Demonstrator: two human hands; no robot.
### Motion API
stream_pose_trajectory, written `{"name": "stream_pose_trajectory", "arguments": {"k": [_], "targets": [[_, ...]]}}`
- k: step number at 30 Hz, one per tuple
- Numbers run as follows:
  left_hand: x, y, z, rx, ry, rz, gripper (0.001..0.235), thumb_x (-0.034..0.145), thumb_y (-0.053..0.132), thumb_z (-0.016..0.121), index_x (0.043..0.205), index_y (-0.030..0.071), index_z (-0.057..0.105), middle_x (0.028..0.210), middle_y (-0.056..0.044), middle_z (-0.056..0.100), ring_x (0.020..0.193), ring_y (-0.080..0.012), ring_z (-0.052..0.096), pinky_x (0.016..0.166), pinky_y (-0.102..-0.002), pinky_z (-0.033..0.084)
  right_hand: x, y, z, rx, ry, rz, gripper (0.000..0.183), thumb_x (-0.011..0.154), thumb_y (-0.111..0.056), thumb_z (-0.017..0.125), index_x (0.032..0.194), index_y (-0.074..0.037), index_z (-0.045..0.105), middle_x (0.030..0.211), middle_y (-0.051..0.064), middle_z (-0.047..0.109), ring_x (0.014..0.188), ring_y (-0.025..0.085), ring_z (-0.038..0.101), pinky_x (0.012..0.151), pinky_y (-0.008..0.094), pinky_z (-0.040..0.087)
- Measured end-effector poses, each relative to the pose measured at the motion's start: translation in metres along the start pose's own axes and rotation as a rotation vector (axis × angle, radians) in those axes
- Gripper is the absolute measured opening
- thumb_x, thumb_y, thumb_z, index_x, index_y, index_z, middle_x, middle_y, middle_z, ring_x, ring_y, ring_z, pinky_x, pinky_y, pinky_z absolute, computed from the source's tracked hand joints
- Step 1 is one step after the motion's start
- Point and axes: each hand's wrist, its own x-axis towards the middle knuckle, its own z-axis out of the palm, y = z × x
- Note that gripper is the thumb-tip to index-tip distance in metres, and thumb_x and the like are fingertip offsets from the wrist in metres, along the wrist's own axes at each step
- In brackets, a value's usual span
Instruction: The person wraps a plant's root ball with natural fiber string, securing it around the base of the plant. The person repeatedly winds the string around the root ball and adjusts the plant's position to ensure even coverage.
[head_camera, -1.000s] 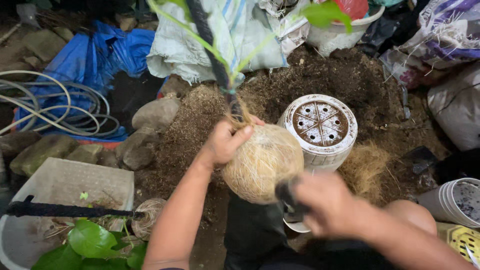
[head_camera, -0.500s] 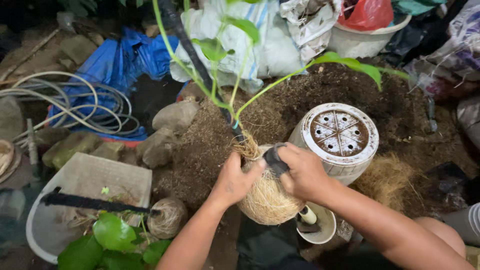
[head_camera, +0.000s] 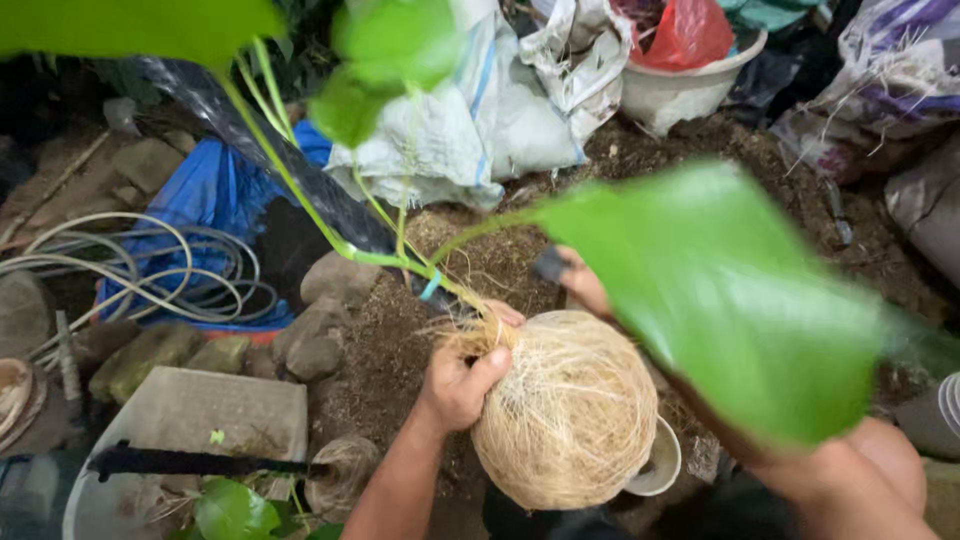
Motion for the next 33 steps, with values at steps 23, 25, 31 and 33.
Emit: {"name": "stream_pose_trajectory", "arguments": {"k": [23,25,31,33], "targets": [[0.046,0.006,0.01,0.321,-0.022,0.015,0.028,0.097,0.019,0.068,0.118,0.001,0.065,0.114,-0.011,0.068,0.108,-0.0218,0.065,0.099,-0.039,0.052,-0.015,-0.107,-0.019,-0.507,-0.123,-0.232,0.011,0.1,-0.013,0.065,0.095,-0.003,0.07,0.087,0.011,0.068,0.081,0.022,0.061,0.072,0.041,0.053],[0.046,0.006,0.012,0.298,-0.006,-0.001,0.025,0.097,0.018,0.068,0.115,0.001,0.067,0.111,-0.011,0.069,0.106,-0.0213,0.066,0.098,-0.038,0.053,0.024,-0.054,-0.026,-0.189,-0.141,-0.096,0.017,0.098,-0.008,0.063,0.109,0.002,0.07,0.098,0.014,0.068,0.082,0.024,0.061,0.073,0.041,0.049],[0.061,-0.008,0.0,0.204,0.124,-0.025,0.024,0.097,0.017,0.066,0.115,0.001,0.068,0.106,-0.007,0.073,0.099,-0.016,0.067,0.092,-0.033,0.056,-0.079,0.09,0.048,0.521,-0.148,0.317,0.041,0.09,-0.02,0.061,0.129,-0.009,0.061,0.124,0.007,0.07,0.112,0.022,0.069,0.097,0.04,0.059],[0.065,-0.015,-0.008,0.193,0.145,-0.034,0.024,0.098,0.017,0.066,0.115,0.001,0.068,0.106,-0.007,0.073,0.099,-0.0155,0.067,0.091,-0.033,0.056,-0.147,0.074,0.075,-0.304,-0.06,-0.038,0.027,0.09,-0.013,0.064,0.114,-0.002,0.069,0.106,0.01,0.074,0.097,0.024,0.068,0.085,0.037,0.056]]}}
